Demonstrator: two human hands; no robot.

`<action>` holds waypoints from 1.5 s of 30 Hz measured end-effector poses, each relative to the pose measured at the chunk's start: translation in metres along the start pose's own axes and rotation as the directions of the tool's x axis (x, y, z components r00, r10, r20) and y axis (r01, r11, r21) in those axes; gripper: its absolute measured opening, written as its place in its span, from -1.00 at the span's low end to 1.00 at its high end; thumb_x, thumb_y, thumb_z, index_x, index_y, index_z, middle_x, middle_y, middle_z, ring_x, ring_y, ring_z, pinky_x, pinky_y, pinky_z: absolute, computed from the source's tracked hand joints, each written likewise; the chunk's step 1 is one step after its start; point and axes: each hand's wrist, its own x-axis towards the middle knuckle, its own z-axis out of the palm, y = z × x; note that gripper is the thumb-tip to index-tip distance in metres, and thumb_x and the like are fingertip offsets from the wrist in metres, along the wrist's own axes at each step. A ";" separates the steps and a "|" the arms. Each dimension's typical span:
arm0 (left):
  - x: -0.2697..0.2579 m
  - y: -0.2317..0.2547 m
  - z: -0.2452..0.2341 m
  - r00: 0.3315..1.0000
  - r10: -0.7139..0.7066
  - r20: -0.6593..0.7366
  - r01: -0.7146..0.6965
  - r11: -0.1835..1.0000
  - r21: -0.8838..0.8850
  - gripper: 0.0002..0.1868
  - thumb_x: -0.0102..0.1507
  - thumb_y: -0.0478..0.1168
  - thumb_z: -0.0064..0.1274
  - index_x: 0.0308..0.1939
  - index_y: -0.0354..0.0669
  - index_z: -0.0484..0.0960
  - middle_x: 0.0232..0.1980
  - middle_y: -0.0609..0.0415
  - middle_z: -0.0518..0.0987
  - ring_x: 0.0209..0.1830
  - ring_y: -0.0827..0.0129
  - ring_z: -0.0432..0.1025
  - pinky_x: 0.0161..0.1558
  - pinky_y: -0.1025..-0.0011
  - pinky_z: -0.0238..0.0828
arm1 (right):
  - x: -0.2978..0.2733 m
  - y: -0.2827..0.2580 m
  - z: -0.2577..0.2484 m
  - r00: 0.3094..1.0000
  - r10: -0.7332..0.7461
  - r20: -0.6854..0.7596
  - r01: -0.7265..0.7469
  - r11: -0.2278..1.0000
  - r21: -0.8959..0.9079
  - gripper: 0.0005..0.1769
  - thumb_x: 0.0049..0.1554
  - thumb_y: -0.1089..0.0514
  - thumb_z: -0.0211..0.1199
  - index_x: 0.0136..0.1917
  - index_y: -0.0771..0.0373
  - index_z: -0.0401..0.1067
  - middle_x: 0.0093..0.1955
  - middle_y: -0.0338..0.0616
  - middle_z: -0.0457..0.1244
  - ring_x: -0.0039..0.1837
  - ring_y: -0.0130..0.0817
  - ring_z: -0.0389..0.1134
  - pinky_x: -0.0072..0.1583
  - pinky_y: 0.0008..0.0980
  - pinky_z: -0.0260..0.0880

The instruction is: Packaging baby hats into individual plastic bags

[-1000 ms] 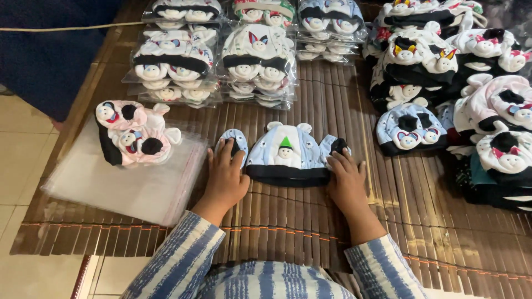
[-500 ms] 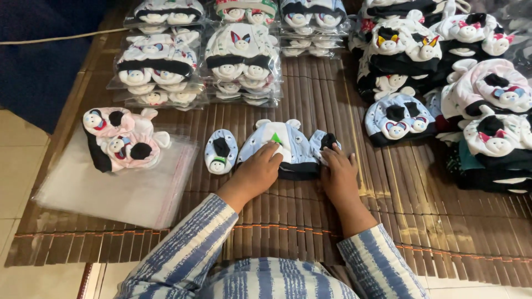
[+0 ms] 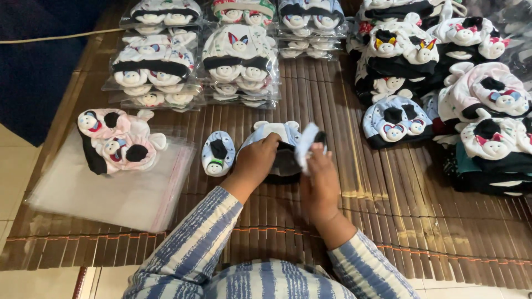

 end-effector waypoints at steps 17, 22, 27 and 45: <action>-0.016 0.038 -0.015 0.749 0.473 -0.464 -0.254 0.852 0.458 -0.92 0.38 -0.26 0.03 -0.04 -0.04 0.53 0.09 -0.01 0.67 0.01 0.20 0.60 -0.20 0.32 0.63 | -0.044 0.045 0.070 0.956 -0.280 0.081 0.279 0.794 -0.540 -0.66 0.18 0.13 0.08 0.20 0.14 0.46 0.16 0.00 0.32 0.22 -0.04 0.34 0.31 0.01 0.19; -0.026 0.021 0.011 0.715 0.586 -0.381 -0.360 0.775 0.519 -0.89 0.33 -0.23 0.03 -0.06 0.01 0.53 0.08 0.00 0.67 0.05 0.18 0.58 -0.04 0.29 0.58 | -0.040 0.055 0.055 0.958 -0.211 0.193 0.282 0.809 -0.516 -0.75 0.14 0.05 0.06 0.08 0.03 0.43 -0.05 -0.22 0.27 0.15 -0.20 0.30 0.32 -0.04 0.12; -0.041 0.010 0.005 0.821 0.531 -0.211 -0.397 0.796 0.456 -0.58 0.35 -0.24 -0.09 0.31 0.00 0.43 0.23 -0.12 0.58 0.18 0.09 0.52 0.21 0.03 0.41 | -0.032 0.068 0.032 0.915 -0.328 0.236 0.403 0.780 -0.478 -0.64 0.19 0.13 0.02 0.25 0.07 0.38 -0.04 -0.26 0.29 0.15 -0.33 0.35 0.34 -0.18 0.19; -0.046 -0.017 0.028 0.867 0.458 -0.194 -0.406 0.877 0.259 -0.37 0.15 -0.35 0.00 0.35 -0.22 0.45 0.22 -0.24 0.55 0.28 -0.06 0.45 0.30 -0.03 0.31 | -0.005 0.068 -0.009 0.982 -0.009 0.189 0.000 0.999 0.048 -0.59 0.01 0.31 0.22 0.13 0.08 0.55 -0.08 -0.13 0.40 0.02 -0.05 0.45 0.14 -0.12 0.42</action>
